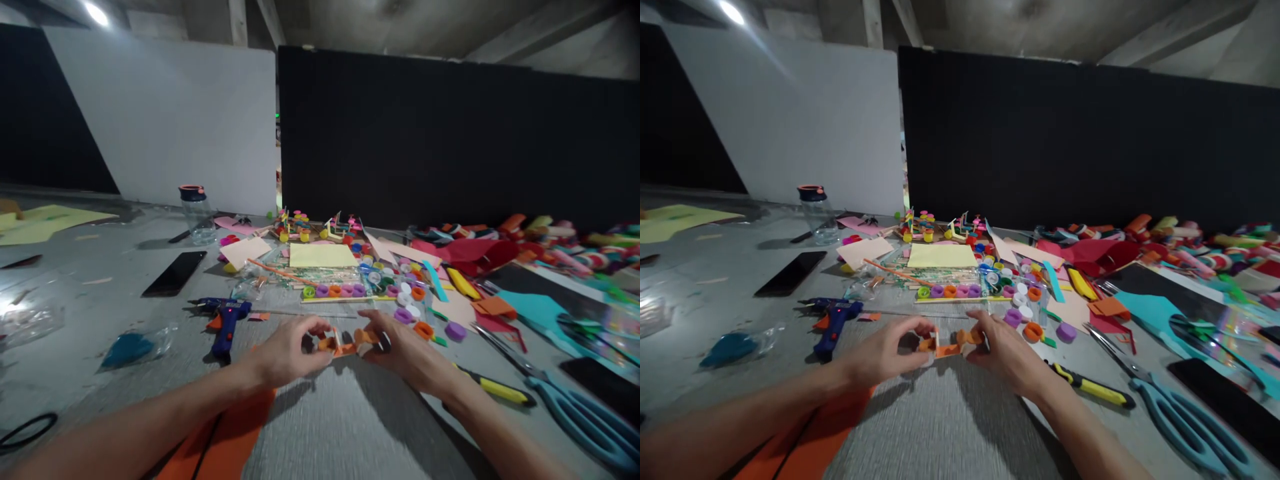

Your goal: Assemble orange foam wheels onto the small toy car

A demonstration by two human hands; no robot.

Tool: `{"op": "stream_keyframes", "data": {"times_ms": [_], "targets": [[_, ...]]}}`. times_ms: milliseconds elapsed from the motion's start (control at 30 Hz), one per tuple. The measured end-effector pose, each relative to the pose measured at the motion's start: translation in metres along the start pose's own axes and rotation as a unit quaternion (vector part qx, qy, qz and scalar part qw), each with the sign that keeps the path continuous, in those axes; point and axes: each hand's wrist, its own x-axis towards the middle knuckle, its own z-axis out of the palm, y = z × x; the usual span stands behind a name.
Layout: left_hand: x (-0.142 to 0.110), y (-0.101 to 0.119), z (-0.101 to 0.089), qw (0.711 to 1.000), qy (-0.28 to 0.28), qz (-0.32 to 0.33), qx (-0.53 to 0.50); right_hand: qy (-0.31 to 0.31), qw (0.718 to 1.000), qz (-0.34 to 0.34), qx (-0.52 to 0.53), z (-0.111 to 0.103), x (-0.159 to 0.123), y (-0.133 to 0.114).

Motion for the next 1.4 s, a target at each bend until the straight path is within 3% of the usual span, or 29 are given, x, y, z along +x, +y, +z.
{"op": "stream_keyframes", "data": {"times_ms": [167, 367, 600, 900, 1100, 1400], "targets": [[0.003, 0.003, -0.009, 0.999, -0.005, -0.036, -0.014, -0.017, 0.999, -0.004, -0.028, -0.005, -0.004, -0.010], [0.010, -0.001, -0.008, 0.999, -0.028, -0.006, 0.015, -0.022, 0.997, -0.035, -0.061, -0.005, -0.007, -0.021], [0.014, -0.003, -0.008, 0.998, -0.055, 0.003, 0.001, -0.026, 0.997, -0.042, -0.063, -0.003, -0.007, -0.019], [0.012, 0.001, -0.014, 0.999, -0.037, -0.022, -0.014, -0.043, 0.996, -0.033, -0.073, -0.005, -0.008, -0.021], [0.014, 0.000, -0.012, 0.997, -0.078, 0.010, -0.022, -0.041, 0.996, -0.035, -0.074, -0.005, -0.008, -0.021], [0.014, 0.000, -0.015, 0.998, -0.062, 0.010, -0.012, -0.058, 0.995, -0.019, -0.081, -0.007, -0.008, -0.025]]}}
